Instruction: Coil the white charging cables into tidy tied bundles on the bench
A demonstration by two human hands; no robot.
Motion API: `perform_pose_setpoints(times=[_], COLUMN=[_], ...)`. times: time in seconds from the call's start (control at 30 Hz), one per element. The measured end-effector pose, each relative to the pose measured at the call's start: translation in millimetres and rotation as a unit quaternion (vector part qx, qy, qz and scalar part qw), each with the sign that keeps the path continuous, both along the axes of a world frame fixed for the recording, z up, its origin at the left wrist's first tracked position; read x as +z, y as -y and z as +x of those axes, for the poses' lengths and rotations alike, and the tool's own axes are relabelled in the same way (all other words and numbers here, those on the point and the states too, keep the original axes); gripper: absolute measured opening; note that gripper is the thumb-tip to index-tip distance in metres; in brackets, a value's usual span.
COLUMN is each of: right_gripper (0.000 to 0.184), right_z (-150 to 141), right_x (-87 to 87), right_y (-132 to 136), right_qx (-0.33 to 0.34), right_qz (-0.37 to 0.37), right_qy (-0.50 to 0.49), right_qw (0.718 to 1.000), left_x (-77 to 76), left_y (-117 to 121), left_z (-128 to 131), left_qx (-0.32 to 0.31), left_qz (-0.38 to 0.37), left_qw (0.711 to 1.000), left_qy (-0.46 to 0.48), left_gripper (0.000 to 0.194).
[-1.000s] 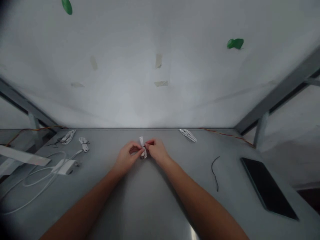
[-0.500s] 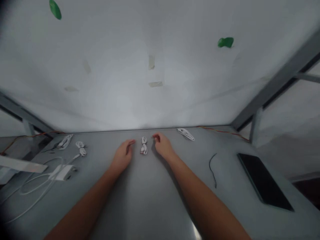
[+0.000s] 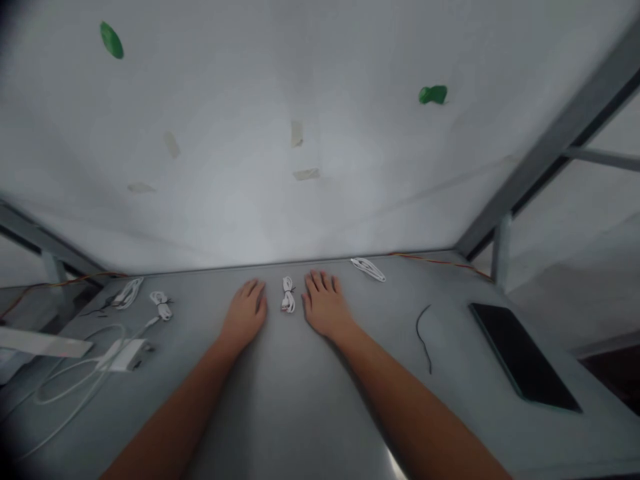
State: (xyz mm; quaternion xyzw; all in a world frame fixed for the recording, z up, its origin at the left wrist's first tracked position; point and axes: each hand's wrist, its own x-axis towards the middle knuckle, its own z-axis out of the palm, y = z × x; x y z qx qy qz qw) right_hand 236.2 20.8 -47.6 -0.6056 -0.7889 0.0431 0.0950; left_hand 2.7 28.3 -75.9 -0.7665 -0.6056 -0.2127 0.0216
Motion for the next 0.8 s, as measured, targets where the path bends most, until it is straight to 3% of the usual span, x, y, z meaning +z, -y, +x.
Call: perform_pose_setpoints(times=[0.4, 0.8], right_gripper=[0.059, 0.062], right_z=[-0.5, 0.4], right_x=[-3.0, -4.6], right_y=[-3.0, -4.4], right_qx=[0.008, 0.014], right_qz=[0.008, 0.012], right_qy=[-0.003, -0.018], right_qw=[1.0, 1.0], left_x=[-0.3, 14.1], left_y=[-2.3, 14.3], left_z=[-0.7, 9.0], left_qx=[0.0, 0.029], left_qz=[0.012, -0.093], left_qw=[1.0, 0.99], left_qy=[-0.01, -0.097], left_gripper=[0.043, 0.058])
